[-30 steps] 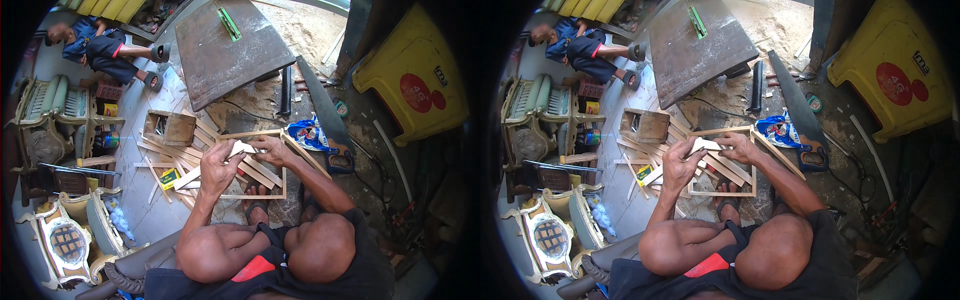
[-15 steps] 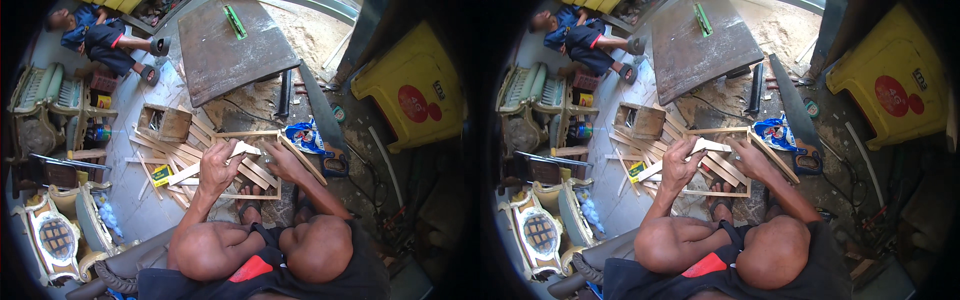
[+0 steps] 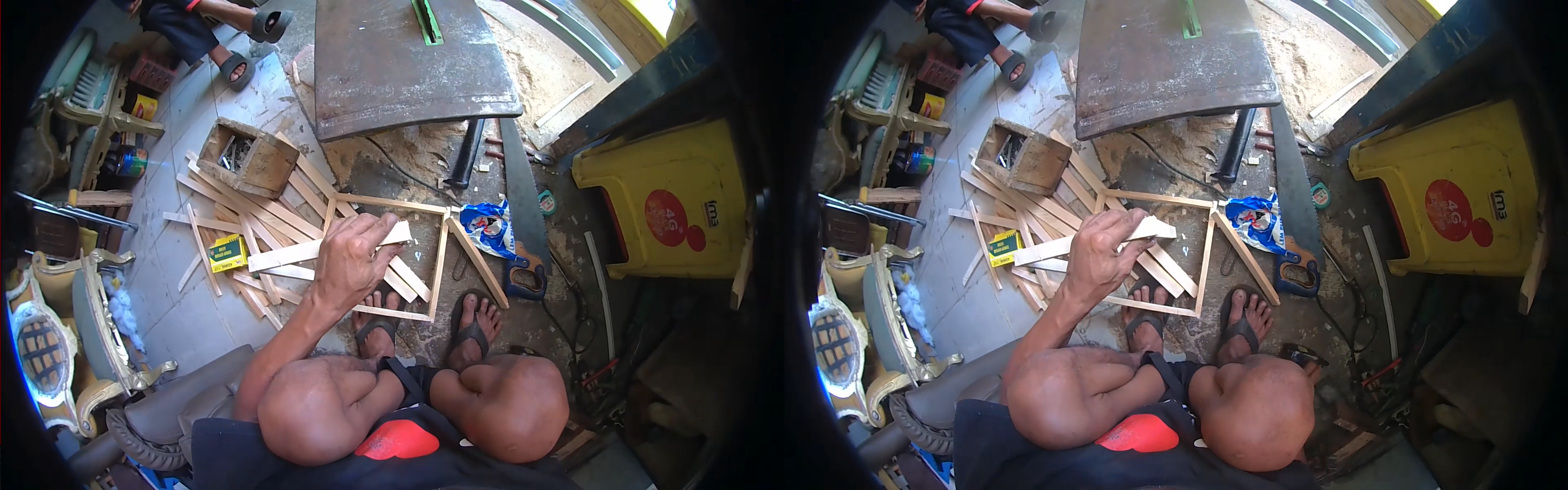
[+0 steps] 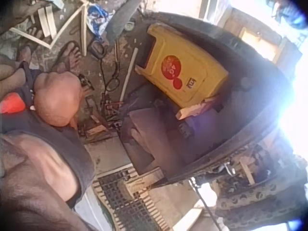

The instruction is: The person assembles a rectangular wooden frame by applying adhesive from a bottle to the ends of wood strips, joining them together, and then using a pneumatic nail gun to fasten the corners.

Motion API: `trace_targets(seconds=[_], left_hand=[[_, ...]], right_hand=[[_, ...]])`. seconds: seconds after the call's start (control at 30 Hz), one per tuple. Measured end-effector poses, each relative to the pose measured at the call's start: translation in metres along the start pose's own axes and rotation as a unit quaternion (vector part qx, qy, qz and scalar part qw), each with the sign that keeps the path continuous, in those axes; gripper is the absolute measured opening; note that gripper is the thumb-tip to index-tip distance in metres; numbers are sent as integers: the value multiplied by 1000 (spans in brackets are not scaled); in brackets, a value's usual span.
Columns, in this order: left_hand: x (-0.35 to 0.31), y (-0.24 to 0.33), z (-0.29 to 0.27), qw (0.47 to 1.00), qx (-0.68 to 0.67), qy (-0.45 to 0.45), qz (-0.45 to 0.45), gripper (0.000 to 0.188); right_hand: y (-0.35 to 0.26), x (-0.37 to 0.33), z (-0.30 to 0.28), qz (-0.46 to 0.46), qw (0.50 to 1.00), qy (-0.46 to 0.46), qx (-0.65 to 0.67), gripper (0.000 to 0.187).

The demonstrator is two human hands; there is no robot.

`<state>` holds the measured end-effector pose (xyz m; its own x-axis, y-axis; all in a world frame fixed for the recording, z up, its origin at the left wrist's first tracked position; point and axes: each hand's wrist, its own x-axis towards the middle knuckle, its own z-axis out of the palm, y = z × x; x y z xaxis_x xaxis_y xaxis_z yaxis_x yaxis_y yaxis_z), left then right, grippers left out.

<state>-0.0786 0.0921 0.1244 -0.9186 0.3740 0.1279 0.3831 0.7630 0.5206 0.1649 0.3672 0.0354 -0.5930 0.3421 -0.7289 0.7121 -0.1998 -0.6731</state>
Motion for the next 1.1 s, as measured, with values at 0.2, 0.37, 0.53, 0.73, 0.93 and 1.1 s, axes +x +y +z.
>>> trace_targets(seconds=[0.2, 0.37, 0.53, 0.73, 0.93, 1.1], left_hand=[[-6, -2, 2, 1000, -9, 19, -8, 37], [-11, -8, 10, 999, 21, 40, 2, 40], [-16, -8, 9, 999, 24, 46, -15, 40], [-17, -7, 7, 998, 17, 54, -37, 37], [-16, -5, 7, 998, 34, 40, -35, 41], [-16, -3, 4, 998, 26, 36, -34, 42]], right_hand=[[-22, 11, 7, -5, 1000, -21, 9, 44], [-71, -5, -2, -43, 999, -25, -11, 44], [-170, -13, -4, -152, 980, -83, -95, 45], [-301, 9, 46, -261, 882, -237, -313, 45], [-348, 31, 104, -341, 688, -306, -563, 26], [-355, 36, 128, -356, 629, -332, -606, 33]])
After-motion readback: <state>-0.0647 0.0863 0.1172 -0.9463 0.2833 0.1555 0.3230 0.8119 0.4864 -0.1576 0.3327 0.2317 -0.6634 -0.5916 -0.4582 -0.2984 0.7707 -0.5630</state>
